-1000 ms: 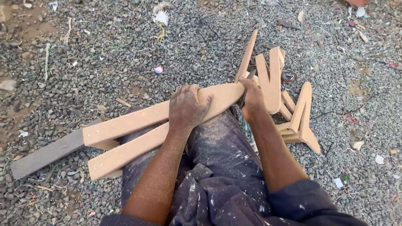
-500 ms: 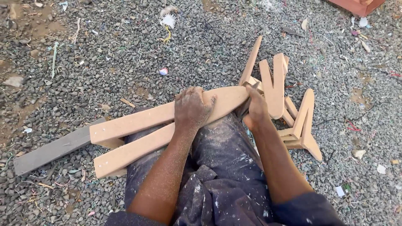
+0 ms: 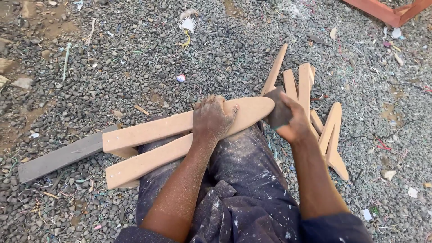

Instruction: Sanding wooden furniture components by hand using sandpaper to smooth the surfaces.

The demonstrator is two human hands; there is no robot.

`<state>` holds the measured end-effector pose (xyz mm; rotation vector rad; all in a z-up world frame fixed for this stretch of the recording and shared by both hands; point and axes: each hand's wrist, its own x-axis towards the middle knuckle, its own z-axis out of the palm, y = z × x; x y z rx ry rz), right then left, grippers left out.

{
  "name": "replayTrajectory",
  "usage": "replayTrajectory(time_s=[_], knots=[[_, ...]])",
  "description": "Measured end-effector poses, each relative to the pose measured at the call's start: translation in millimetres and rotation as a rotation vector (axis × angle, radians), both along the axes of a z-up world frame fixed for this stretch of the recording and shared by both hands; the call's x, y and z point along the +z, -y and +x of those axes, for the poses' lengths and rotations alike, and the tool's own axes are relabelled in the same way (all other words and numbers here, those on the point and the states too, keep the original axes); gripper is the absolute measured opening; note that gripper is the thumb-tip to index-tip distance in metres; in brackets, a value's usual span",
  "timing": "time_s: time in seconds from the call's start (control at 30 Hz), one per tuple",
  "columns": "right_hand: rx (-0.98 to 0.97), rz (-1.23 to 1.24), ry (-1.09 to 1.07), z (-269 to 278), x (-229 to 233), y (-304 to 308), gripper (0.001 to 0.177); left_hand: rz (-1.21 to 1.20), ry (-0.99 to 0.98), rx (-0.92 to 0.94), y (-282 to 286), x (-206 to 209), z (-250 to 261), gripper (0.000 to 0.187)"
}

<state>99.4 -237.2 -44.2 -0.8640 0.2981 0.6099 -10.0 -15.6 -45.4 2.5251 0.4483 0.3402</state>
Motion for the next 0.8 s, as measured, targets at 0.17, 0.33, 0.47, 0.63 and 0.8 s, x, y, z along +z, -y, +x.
replayTrajectory(time_s=[0.17,0.33,0.47,0.63,0.8], knots=[[0.165,0.068,0.019,-2,21,10,0.038,0.020,0.012,0.021,5,-1,4,0.036],[0.175,0.077,0.010,54,-49,12,0.044,-0.085,-0.143,-0.031,0,12,2,0.043],[0.117,0.078,0.010,30,-33,8,0.041,-0.109,-0.175,-0.017,-2,15,1,0.044],[0.149,0.048,-0.032,-28,39,3,0.047,-0.067,-0.175,-0.034,-2,12,1,0.045],[0.148,0.048,0.006,17,-19,21,0.044,-0.118,-0.176,0.005,4,17,0,0.045]])
